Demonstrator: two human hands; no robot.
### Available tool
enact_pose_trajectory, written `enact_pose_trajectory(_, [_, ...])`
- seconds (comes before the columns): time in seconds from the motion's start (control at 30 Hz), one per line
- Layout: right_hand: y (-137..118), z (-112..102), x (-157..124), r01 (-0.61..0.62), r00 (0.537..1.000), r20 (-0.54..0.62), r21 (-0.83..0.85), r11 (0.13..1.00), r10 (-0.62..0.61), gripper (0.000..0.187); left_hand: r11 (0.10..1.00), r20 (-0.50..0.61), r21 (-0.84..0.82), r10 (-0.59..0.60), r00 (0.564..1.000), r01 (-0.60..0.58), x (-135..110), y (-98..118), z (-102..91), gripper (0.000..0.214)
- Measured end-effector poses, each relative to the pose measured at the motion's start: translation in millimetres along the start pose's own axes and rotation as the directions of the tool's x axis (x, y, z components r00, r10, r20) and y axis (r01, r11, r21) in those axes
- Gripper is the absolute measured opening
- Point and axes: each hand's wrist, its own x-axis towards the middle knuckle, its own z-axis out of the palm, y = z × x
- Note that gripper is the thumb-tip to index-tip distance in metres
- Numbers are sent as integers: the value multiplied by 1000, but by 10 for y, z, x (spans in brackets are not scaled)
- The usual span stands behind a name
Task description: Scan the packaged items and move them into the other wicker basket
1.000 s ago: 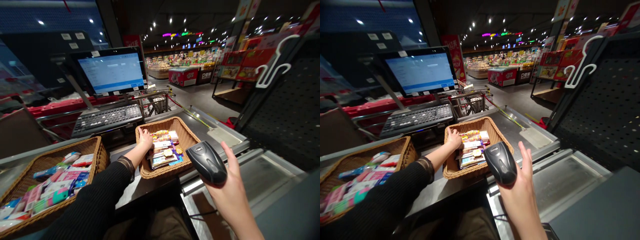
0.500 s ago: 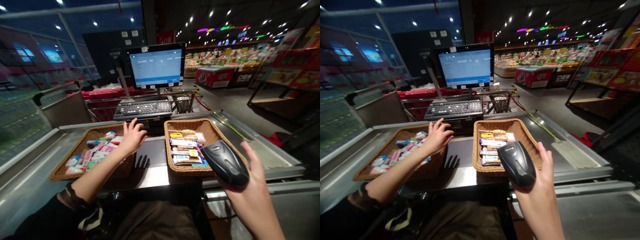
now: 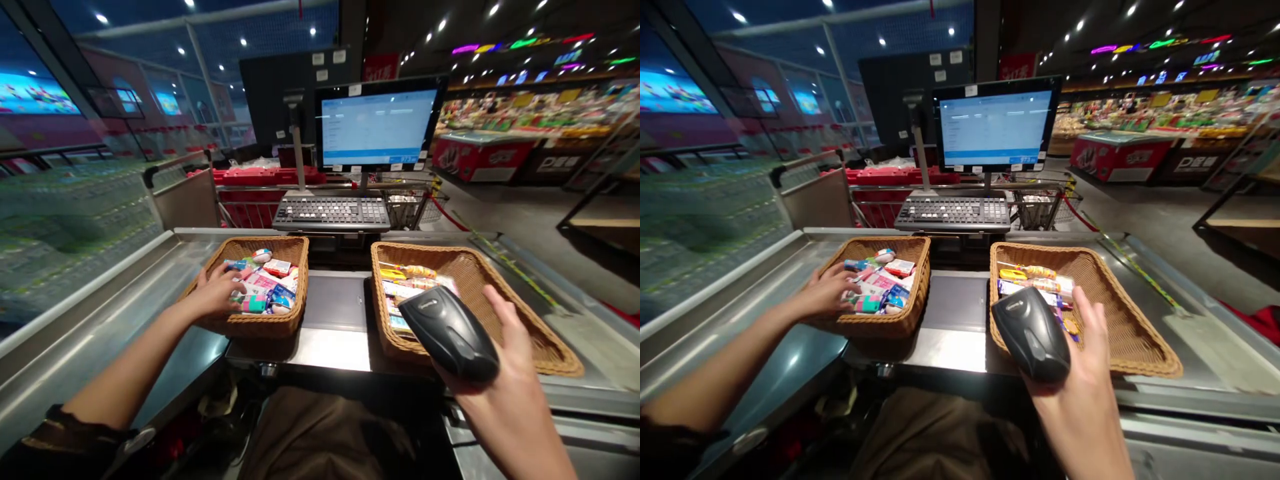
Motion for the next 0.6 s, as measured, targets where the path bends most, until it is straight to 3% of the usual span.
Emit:
enact_pose_trajectory(0.1, [-40, 29, 11, 51, 998, 37, -9, 999, -51, 46, 999, 66, 16, -45, 997, 44, -41, 34, 48, 39])
enact_pose_trajectory(0.43, [-188, 80, 37, 33, 999, 23, 17, 999, -33, 41, 1000, 16, -16, 16, 1000, -16, -9, 90, 81, 29])
enact_pose_trajectory(0.6, [-107, 125, 27, 62, 997, 49, 7, 998, -62, 47, 999, 30, 28, -31, 999, 31, -19, 121, 81, 34])
